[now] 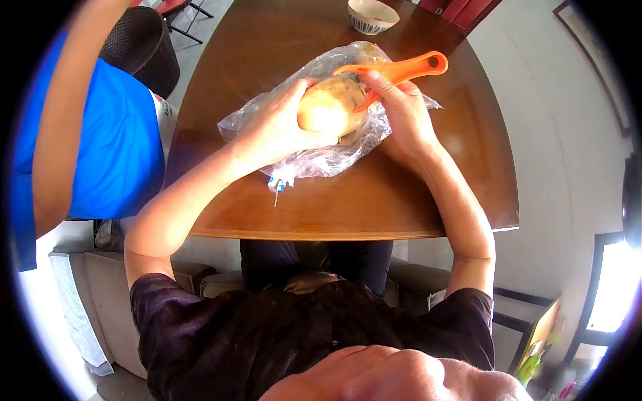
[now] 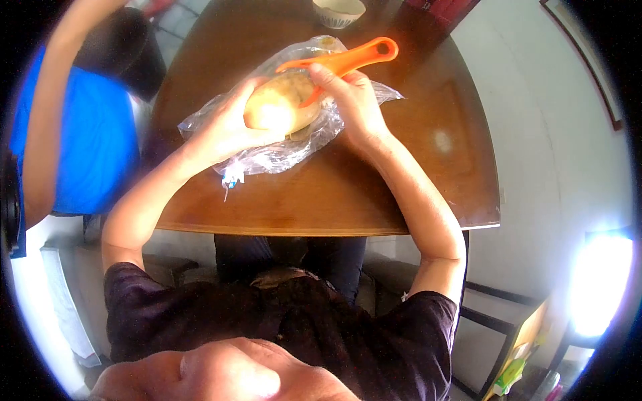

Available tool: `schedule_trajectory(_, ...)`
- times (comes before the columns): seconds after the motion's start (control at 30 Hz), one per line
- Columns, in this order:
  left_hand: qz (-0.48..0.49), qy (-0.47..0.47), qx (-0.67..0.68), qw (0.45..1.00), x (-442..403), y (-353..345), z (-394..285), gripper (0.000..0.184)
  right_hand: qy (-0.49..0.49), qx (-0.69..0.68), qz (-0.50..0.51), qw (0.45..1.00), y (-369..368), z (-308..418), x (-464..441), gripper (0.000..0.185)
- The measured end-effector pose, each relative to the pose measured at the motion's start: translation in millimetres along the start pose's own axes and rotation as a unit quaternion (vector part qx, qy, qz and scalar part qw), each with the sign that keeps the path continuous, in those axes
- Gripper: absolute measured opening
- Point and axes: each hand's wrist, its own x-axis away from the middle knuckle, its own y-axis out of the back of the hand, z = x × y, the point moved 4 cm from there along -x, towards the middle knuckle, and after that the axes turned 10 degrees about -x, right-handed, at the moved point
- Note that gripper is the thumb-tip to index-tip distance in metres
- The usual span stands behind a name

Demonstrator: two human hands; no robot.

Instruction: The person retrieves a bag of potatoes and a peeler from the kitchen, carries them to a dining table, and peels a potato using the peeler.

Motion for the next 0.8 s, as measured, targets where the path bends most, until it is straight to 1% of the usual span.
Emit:
schedule_trajectory(0.07,0.009,0.016,0.021,1.0,0.9,0.1,-6.4,0.08,-0.004,0.019,0.032,0.999,-13.7,-4.4,4.3,0.034)
schedule_trajectory(0.1,-0.007,0.011,0.024,1.0,1.5,1.5,-11.8,0.076,-0.012,0.038,0.046,0.998,-16.0,-6.1,6.3,0.041)
schedule_trajectory(0.13,-0.024,0.006,0.027,0.999,2.0,2.6,-15.0,0.072,-0.013,0.038,0.046,0.998,-17.5,-9.7,6.4,0.041)
schedule_trajectory(0.17,-0.025,0.007,0.027,0.999,1.6,-1.1,-13.4,0.072,0.013,0.06,0.053,0.997,-19.2,-13.0,6.5,0.037)
schedule_trajectory(0.2,-0.056,-0.02,0.021,0.998,1.1,-3.4,-13.3,0.071,0.039,0.083,0.061,0.994,-22.2,-13.7,7.0,0.034)
schedule_trajectory(0.23,-0.087,-0.046,0.015,0.995,2.5,-2.5,-12.7,0.071,0.041,0.071,0.058,0.995,-25.3,-13.8,7.6,0.031)
schedule_trajectory(0.27,-0.087,-0.045,0.014,0.995,3.2,-4.7,-10.2,0.071,0.041,0.071,0.058,0.995,-25.8,-12.0,7.4,0.031)
schedule_trajectory(0.33,-0.097,-0.052,0.014,0.994,4.9,-4.8,-10.4,0.07,-0.012,0.044,0.042,0.998,-24.4,-11.7,6.7,0.028)
schedule_trajectory(0.37,-0.096,-0.053,0.014,0.994,5.8,-5.1,-10.9,0.07,-0.011,0.043,0.041,0.998,-20.9,-10.7,4.7,0.028)
schedule_trajectory(0.43,-0.074,-0.023,0.002,0.997,7.3,-6.1,-9.4,0.072,-0.054,0.018,0.04,0.998,-9.1,-12.9,-4.4,0.034)
schedule_trajectory(0.47,-0.074,-0.025,0.002,0.997,7.1,-8.4,-8.7,0.072,-0.056,-0.037,0.027,0.997,-0.4,-13.8,-9.0,0.03)
schedule_trajectory(0.57,-0.106,-0.035,-0.013,0.994,8.0,-8.1,-4.8,0.075,-0.069,-0.045,0.008,0.997,6.5,-15.0,-14.4,0.03)
schedule_trajectory(0.63,-0.093,-0.043,0.016,0.995,8.8,-7.5,-6.3,0.076,-0.086,-0.121,-0.044,0.988,20.0,-16.7,-19.2,0.029)
schedule_trajectory(0.73,-0.095,-0.042,-0.018,0.994,8.2,-6.7,-6.6,0.076,-0.083,-0.131,-0.06,0.986,23.0,-13.1,-17.4,0.029)
schedule_trajectory(0.8,-0.096,-0.04,-0.008,0.995,7.8,-5.9,-7.3,0.075,-0.076,-0.122,-0.05,0.988,16.1,-8.3,-14.4,0.027)
